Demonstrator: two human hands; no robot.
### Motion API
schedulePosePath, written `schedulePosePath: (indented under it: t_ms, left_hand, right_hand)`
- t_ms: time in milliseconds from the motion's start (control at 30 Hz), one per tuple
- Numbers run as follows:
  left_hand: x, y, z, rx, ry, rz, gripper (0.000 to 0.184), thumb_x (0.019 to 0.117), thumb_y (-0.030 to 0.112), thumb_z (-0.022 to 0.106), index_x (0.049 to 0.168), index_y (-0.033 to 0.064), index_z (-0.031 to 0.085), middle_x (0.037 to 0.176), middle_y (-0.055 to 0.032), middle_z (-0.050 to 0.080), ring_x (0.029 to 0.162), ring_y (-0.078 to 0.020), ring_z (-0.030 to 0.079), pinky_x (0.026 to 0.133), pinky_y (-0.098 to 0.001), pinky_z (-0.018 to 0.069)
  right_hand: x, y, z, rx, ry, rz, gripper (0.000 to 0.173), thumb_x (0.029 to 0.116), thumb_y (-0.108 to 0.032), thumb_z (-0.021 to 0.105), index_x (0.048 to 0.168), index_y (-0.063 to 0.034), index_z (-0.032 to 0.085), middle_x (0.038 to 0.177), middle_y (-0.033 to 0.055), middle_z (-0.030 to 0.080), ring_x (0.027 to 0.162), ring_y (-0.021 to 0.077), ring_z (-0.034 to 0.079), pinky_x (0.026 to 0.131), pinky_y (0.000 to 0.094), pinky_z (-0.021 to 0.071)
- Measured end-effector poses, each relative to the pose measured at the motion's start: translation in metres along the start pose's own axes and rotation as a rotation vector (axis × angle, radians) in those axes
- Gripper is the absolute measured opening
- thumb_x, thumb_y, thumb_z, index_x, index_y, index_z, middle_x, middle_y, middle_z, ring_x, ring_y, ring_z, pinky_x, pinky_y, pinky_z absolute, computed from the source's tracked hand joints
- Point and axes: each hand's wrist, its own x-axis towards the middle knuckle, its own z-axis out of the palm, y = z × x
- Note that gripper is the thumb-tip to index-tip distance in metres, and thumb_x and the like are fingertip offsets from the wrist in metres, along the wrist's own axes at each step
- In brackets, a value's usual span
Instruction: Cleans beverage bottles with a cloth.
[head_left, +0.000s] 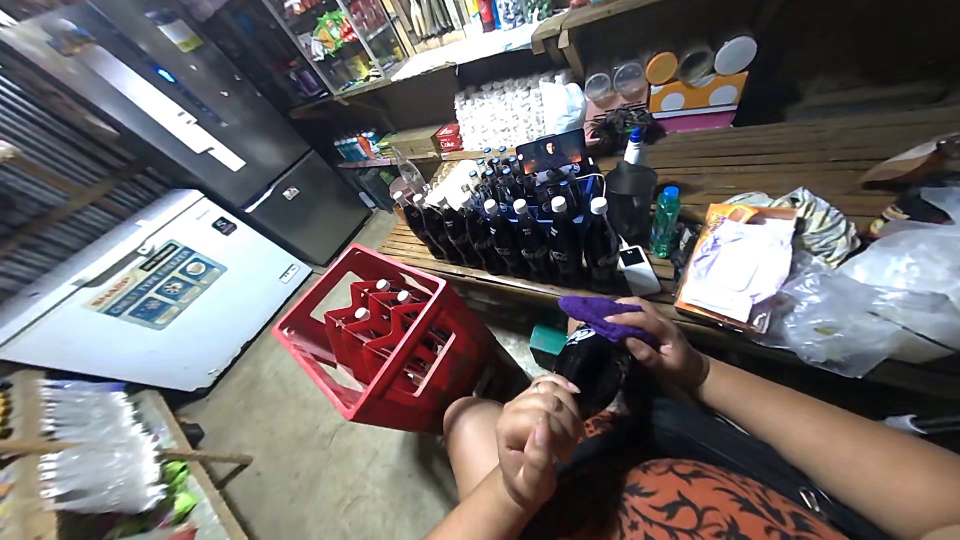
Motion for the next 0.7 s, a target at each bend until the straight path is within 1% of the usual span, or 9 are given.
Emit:
schedulePosePath:
  t_ms: [100,167,233,333,400,433,500,633,700]
  left_hand:
    - [0.002,-0.001,-0.002,-0.021,0.037,-0.011,0.051,0.111,0.034,0.036,0.068,0.012,0.05,0.061,0.0008,0.055,0.074,-0.0114,0.064,0.1,-0.0333,0.0487]
    - [0.004,-0.001,-0.005,-0.046,0.078,-0.04,0.051,0.1108,0.035,0.036,0.068,0.0127,0.052,0.061,0.0019,0.056,0.075,-0.0109,0.065,0.099,-0.0325,0.0489]
    - [0.005,0.0,-0.007,-0.059,0.103,-0.065,0.052,0.1109,0.036,0.036,0.068,0.013,0.053,0.061,0.0027,0.056,0.075,-0.0104,0.065,0.099,-0.0318,0.0489]
    - [0.005,0.001,-0.003,-0.06,0.11,-0.082,0.05,0.1106,0.037,0.037,0.071,0.0136,0.057,0.064,0.004,0.058,0.074,-0.0084,0.064,0.092,-0.0291,0.0508]
    - [0.003,0.003,0.001,-0.049,0.12,-0.096,0.049,0.1103,0.038,0.038,0.073,0.0144,0.059,0.066,0.0051,0.06,0.074,-0.0065,0.063,0.079,-0.0241,0.0513]
    - [0.002,0.004,0.002,-0.053,0.124,-0.1,0.049,0.1102,0.038,0.039,0.073,0.0144,0.06,0.067,0.0054,0.06,0.074,-0.006,0.063,0.076,-0.023,0.0513]
    - [0.001,0.004,0.0,-0.057,0.127,-0.1,0.049,0.1101,0.038,0.039,0.073,0.0143,0.06,0.067,0.0053,0.06,0.074,-0.0064,0.063,0.077,-0.0237,0.0518]
    - [-0.002,0.003,-0.002,-0.047,0.117,-0.082,0.05,0.1103,0.037,0.038,0.07,0.0147,0.056,0.063,0.0051,0.057,0.073,-0.0074,0.063,0.094,-0.0287,0.0503]
    - [-0.003,0.002,-0.002,-0.052,0.115,-0.077,0.05,0.1105,0.036,0.037,0.07,0.014,0.056,0.062,0.0041,0.057,0.073,-0.0083,0.064,0.097,-0.0303,0.0496]
  right_hand:
    - [0.009,-0.009,-0.004,-0.019,-0.051,0.078,0.043,0.1043,-0.048,0.049,0.124,-0.0149,0.068,0.124,0.0115,0.065,0.122,0.0111,0.057,0.105,0.0272,0.0466]
    - [0.022,-0.023,-0.006,-0.052,-0.116,0.148,0.045,0.1033,-0.048,0.05,0.125,-0.0135,0.07,0.125,0.0149,0.065,0.121,0.0147,0.059,0.104,0.031,0.0484]
    - [0.034,-0.042,-0.004,-0.07,-0.197,0.175,0.047,0.1032,-0.05,0.048,0.127,-0.0158,0.07,0.128,0.0153,0.065,0.123,0.0189,0.06,0.104,0.0367,0.049]
    - [0.049,-0.078,0.008,-0.122,-0.276,0.029,0.042,0.1032,-0.046,0.047,0.126,-0.0195,0.07,0.128,0.0155,0.066,0.124,0.0265,0.061,0.102,0.0434,0.0507]
    - [0.054,-0.098,0.017,-0.17,-0.29,-0.092,0.04,0.1034,-0.045,0.047,0.126,-0.0214,0.069,0.126,0.0165,0.066,0.121,0.0285,0.062,0.099,0.042,0.0522]
    - [0.054,-0.102,0.021,-0.182,-0.281,-0.106,0.039,0.103,-0.044,0.047,0.126,-0.0214,0.069,0.125,0.0166,0.066,0.119,0.0284,0.063,0.099,0.0412,0.0528]
    - [0.053,-0.098,0.024,-0.18,-0.271,-0.094,0.039,0.1024,-0.044,0.048,0.125,-0.0209,0.07,0.125,0.0165,0.067,0.12,0.0282,0.063,0.099,0.0408,0.0527]
    - [0.051,-0.08,0.016,-0.114,-0.282,0.011,0.038,0.1019,-0.043,0.051,0.122,-0.0189,0.072,0.124,0.0145,0.067,0.121,0.0244,0.062,0.101,0.0396,0.0513]
    - [0.05,-0.07,0.01,-0.074,-0.288,0.076,0.038,0.1025,-0.043,0.051,0.123,-0.0185,0.072,0.124,0.0135,0.067,0.12,0.021,0.061,0.102,0.0376,0.0502]
